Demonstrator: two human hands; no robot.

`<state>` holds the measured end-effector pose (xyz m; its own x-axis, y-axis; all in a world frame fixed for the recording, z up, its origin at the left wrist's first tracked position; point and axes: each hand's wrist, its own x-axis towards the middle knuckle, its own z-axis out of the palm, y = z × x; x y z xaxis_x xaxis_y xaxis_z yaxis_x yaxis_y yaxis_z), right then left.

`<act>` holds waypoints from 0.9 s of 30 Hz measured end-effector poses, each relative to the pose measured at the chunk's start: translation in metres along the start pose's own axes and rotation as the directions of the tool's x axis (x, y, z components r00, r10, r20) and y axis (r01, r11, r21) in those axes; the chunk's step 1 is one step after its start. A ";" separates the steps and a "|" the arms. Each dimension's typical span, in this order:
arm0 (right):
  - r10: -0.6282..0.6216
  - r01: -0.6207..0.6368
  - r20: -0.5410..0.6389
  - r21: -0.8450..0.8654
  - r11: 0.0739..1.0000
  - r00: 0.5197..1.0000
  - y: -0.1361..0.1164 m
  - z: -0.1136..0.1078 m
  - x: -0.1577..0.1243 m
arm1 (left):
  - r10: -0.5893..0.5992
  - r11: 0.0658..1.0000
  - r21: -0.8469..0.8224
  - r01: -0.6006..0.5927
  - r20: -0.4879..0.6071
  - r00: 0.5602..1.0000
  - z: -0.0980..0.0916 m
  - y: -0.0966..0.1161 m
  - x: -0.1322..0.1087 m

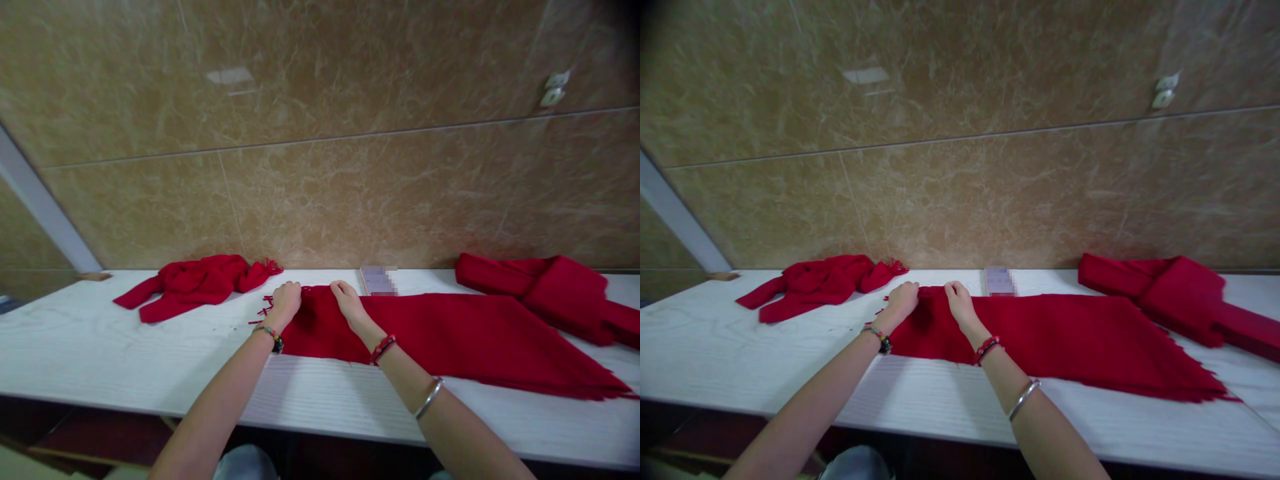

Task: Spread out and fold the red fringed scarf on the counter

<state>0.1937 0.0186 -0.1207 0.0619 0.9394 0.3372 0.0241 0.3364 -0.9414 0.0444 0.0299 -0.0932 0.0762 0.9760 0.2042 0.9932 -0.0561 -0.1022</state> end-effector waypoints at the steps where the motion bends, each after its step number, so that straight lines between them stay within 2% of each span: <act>1: -0.012 0.012 0.036 -0.004 1.000 0.999 -0.003 0.001 -0.003 | 0.033 0.999 0.017 -0.034 0.011 0.999 -0.002 -0.007 -0.003; 3: -0.072 0.078 0.184 -0.025 0.997 0.980 -0.009 0.005 -0.010 | 0.115 0.992 0.046 -0.117 0.033 0.993 -0.005 -0.024 -0.011; 4: -0.112 0.130 0.295 -0.043 0.991 0.949 -0.012 0.007 -0.015 | 0.158 0.985 0.058 -0.160 0.043 0.986 -0.007 -0.033 -0.016; 5: -0.149 0.193 0.422 -0.063 0.979 0.894 -0.015 0.009 -0.020 | 0.196 0.977 0.070 -0.199 0.052 0.979 -0.008 -0.042 -0.020; 7: -0.181 0.321 0.664 -0.094 0.942 0.725 -0.020 0.011 -0.030 | 0.244 0.964 0.097 -0.250 0.062 0.968 -0.008 -0.060 -0.027; 8: -0.176 0.368 0.740 -0.103 0.924 0.650 -0.022 0.012 -0.033 | 0.252 0.960 0.112 -0.258 0.061 0.966 -0.008 -0.068 -0.030; 9: -0.169 0.403 0.784 -0.111 0.909 0.597 -0.024 0.013 -0.036 | 0.252 0.958 0.127 -0.257 0.056 0.966 -0.007 -0.076 -0.033; 10: -0.169 0.429 0.797 -0.123 0.895 0.581 -0.025 0.013 -0.038 | 0.245 0.958 0.141 -0.249 0.049 0.968 -0.006 -0.083 -0.035; 11: -0.176 0.449 0.780 -0.147 0.881 0.600 -0.026 0.012 -0.038 | 0.232 0.960 0.153 -0.235 0.038 0.972 -0.005 -0.089 -0.037; 14: -0.185 0.483 0.658 -0.305 0.821 0.730 -0.023 0.010 -0.036 | 0.181 0.969 0.173 -0.179 0.001 0.983 -0.004 -0.104 -0.043; 15: -0.163 0.491 0.646 -0.367 0.790 0.745 -0.021 0.008 -0.035 | 0.165 0.971 0.178 -0.160 -0.012 0.986 -0.005 -0.107 -0.045; 16: -0.127 0.504 0.660 -0.420 0.755 0.741 -0.019 0.007 -0.035 | 0.145 0.974 0.182 -0.138 -0.029 0.989 -0.006 -0.110 -0.047; 18: -0.026 0.541 0.722 -0.494 0.681 0.692 -0.014 0.005 -0.036 | 0.097 0.984 0.156 -0.084 -0.076 0.992 -0.010 -0.110 -0.049; 21: 0.078 0.591 0.773 -0.542 0.598 0.630 -0.010 0.004 -0.039 | 0.080 0.996 -0.041 -0.085 -0.109 0.991 -0.014 -0.098 -0.044; 23: 0.097 0.604 0.780 -0.550 0.576 0.618 -0.009 0.005 -0.041 | 0.114 0.979 -0.161 -0.128 -0.094 0.989 -0.012 -0.084 -0.035; 27: 0.108 0.616 0.785 -0.556 0.558 0.610 -0.008 0.006 -0.043 | 0.122 0.971 -0.202 -0.126 -0.032 0.992 -0.002 -0.055 -0.010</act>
<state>0.1847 -0.0236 -0.1273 -0.7426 0.6618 0.1030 0.6063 0.7296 -0.3166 -0.0111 0.0232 -0.0875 0.1994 0.9547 0.2210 0.9729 -0.2198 0.0716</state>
